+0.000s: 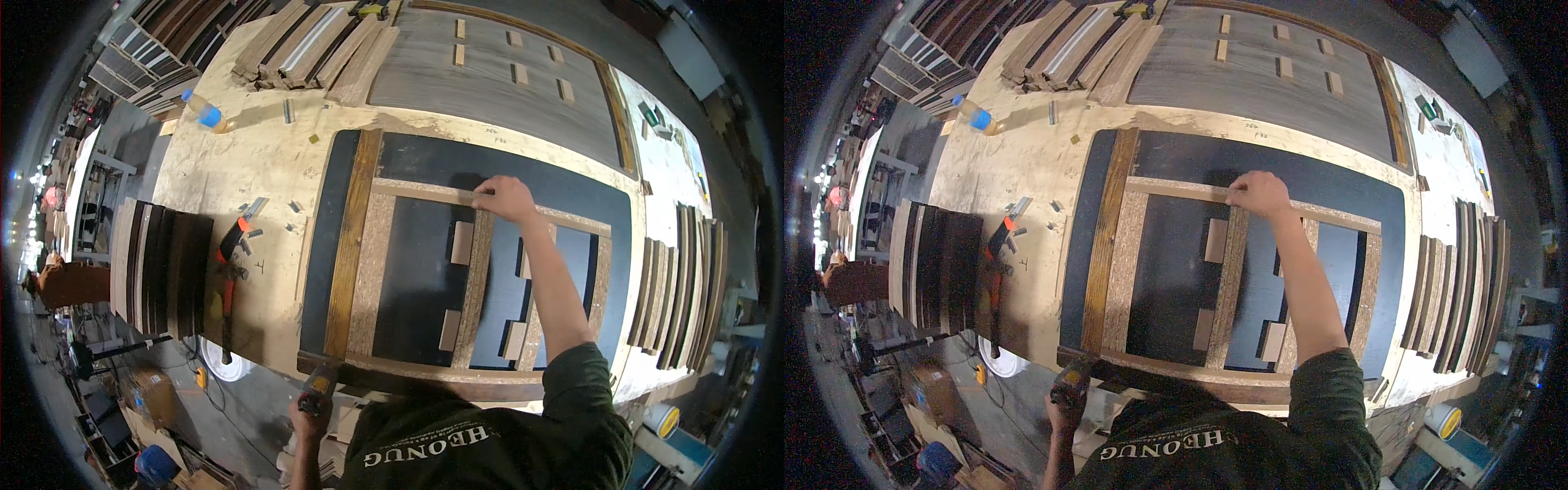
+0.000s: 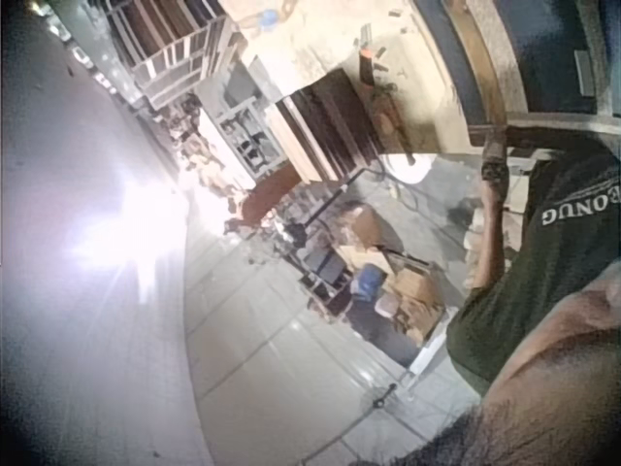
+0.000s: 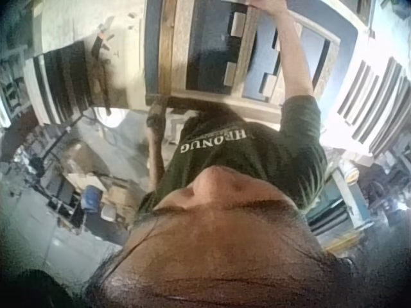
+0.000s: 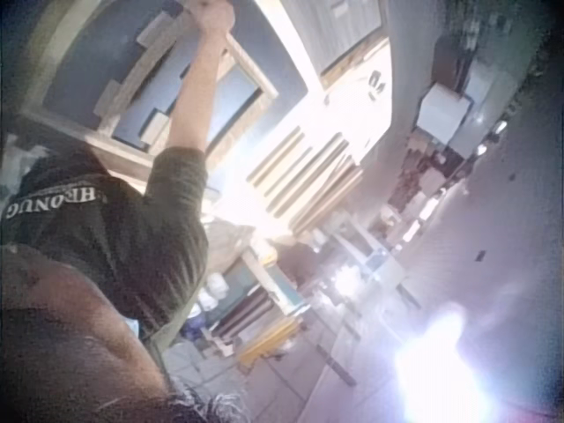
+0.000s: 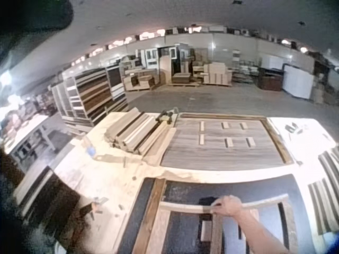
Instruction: Assembling wooden frames using a pneumatic staple gun and wooden slats.
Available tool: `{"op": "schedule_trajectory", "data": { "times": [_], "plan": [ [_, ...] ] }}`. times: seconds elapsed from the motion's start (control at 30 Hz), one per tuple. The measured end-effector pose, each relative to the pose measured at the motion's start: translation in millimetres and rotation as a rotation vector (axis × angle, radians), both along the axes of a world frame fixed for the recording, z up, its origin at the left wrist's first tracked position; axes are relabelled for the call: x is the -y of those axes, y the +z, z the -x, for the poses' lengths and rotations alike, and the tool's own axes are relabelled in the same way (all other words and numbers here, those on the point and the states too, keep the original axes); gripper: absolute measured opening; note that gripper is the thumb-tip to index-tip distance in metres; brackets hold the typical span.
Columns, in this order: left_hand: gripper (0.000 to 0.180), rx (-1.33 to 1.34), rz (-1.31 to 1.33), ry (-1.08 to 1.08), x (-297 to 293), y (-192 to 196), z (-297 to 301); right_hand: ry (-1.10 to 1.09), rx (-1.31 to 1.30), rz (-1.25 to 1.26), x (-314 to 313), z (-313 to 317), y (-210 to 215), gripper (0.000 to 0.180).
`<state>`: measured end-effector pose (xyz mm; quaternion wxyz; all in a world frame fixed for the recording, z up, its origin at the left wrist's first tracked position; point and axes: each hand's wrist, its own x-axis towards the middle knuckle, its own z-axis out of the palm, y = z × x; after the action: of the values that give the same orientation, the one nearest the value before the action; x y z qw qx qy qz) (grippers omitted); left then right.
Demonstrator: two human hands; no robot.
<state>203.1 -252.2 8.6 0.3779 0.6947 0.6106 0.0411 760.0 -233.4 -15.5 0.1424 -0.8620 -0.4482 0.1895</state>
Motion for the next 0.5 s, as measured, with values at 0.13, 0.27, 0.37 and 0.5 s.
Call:
{"op": "schedule_trajectory", "data": {
  "times": [0.13, 0.27, 0.37, 0.5],
  "plan": [
    [0.016, 0.133, 0.087, 0.212, 4.3, 1.5, -4.4, 0.067, -0.004, 0.053, -9.8, 3.6, -1.4, 0.035],
    [0.021, 0.175, 0.037, 0.145, 6.2, -6.6, 6.6, 0.152, 0.01, 0.007, -34.5, 34.9, 5.1, 0.047],
    [0.024, 0.458, 0.296, 0.429, -20.0, 44.1, -36.5, 0.169, -0.026, -0.123, -64.9, 67.1, -16.3, 0.058],
    [0.022, 0.306, 0.134, 0.116, -84.5, 37.0, 14.8, 0.148, -0.147, -0.329, -89.5, 94.3, -34.3, 0.053]
  ]
}}
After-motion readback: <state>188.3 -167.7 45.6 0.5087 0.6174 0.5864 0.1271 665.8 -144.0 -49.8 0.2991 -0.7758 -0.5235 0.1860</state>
